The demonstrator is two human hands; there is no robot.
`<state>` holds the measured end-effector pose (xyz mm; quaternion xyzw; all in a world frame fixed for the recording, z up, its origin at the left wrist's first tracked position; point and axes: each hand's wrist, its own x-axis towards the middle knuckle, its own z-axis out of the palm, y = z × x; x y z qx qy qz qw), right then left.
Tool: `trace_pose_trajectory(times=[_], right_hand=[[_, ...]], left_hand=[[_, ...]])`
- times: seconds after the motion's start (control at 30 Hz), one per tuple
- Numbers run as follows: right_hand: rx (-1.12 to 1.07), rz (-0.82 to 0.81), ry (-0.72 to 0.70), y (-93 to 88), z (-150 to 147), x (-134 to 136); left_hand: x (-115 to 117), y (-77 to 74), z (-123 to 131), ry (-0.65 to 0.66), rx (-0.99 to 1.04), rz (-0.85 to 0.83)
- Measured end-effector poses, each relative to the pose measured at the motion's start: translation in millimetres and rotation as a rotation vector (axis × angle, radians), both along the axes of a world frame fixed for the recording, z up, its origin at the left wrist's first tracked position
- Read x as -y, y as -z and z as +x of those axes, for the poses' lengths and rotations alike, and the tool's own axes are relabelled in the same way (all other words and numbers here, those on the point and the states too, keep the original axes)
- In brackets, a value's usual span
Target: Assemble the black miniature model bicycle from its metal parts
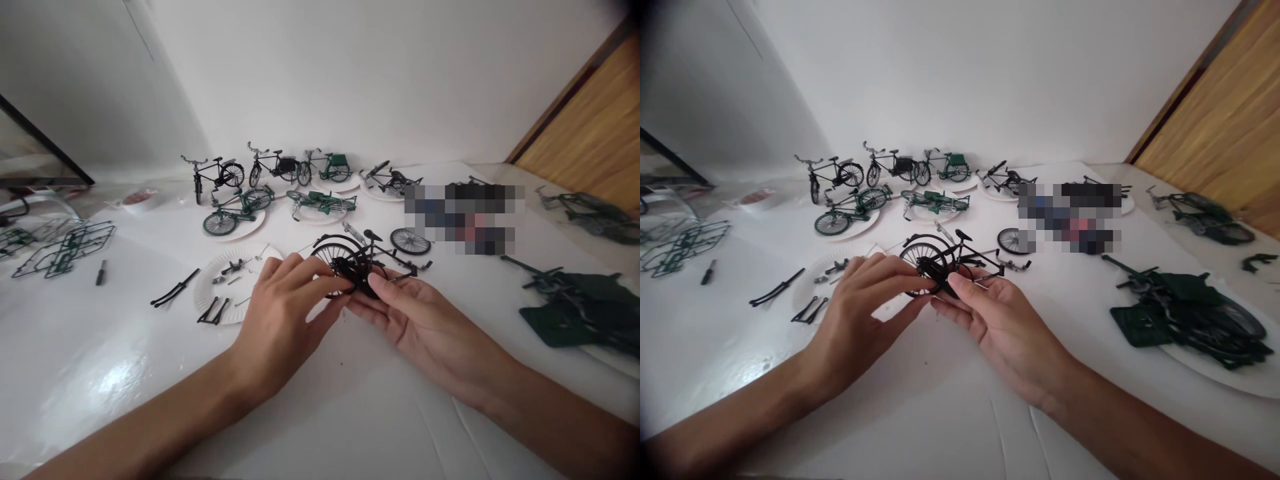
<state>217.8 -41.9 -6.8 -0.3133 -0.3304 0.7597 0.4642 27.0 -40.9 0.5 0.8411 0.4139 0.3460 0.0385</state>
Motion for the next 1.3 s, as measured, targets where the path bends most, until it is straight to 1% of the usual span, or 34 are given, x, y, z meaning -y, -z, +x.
trace_pose_trajectory(times=[0.13, 0.33, 0.47, 0.63, 0.73, 0.9, 1.0, 1.07, 1.17, 1.23, 1.3], right_hand=[[0.006, 0.016, 0.021, -0.5, -1.6, 2.0], [-0.025, 0.071, 0.009, 1.9, -9.3, 4.8], [-0.015, 0.081, 0.009, 5.7, -12.1, 5.6], [-0.016, 0.045, 0.036, 8.3, -13.8, 4.9], [0.016, 0.061, 0.052, 8.9, -14.0, 4.6], [0.081, 0.070, 0.049, 11.1, -13.8, 6.1], [0.085, 0.059, 0.060, 11.6, -14.4, 6.3], [0.089, 0.064, 0.069, 10.9, -14.4, 6.0], [0.088, 0.076, 0.071, 8.4, -12.6, 5.4], [0.099, 0.070, 0.069, 6.5, -10.6, 5.0], [0.129, 0.057, 0.083, 5.3, -8.7, 4.4]], left_hand=[[-1.4, 0.6, 1.3, -0.062, 0.146, -0.092], [0.7, 1.7, 6.2, -0.149, 0.297, -0.158], [-1.0, 2.5, 6.7, -0.147, 0.374, -0.247], [-4.4, 3.8, 5.3, -0.109, 0.466, -0.337], [-6.0, 4.8, 4.4, -0.100, 0.508, -0.401], [-9.2, 8.2, 2.9, -0.117, 0.527, -0.442], [-9.4, 7.4, 3.1, -0.104, 0.524, -0.462], [-8.4, 5.3, 3.8, -0.098, 0.493, -0.445], [-6.3, 2.7, 3.4, -0.113, 0.438, -0.355], [-5.1, 2.4, 0.1, -0.080, 0.431, -0.351], [-4.2, 2.2, -5.6, -0.032, 0.432, -0.388]])
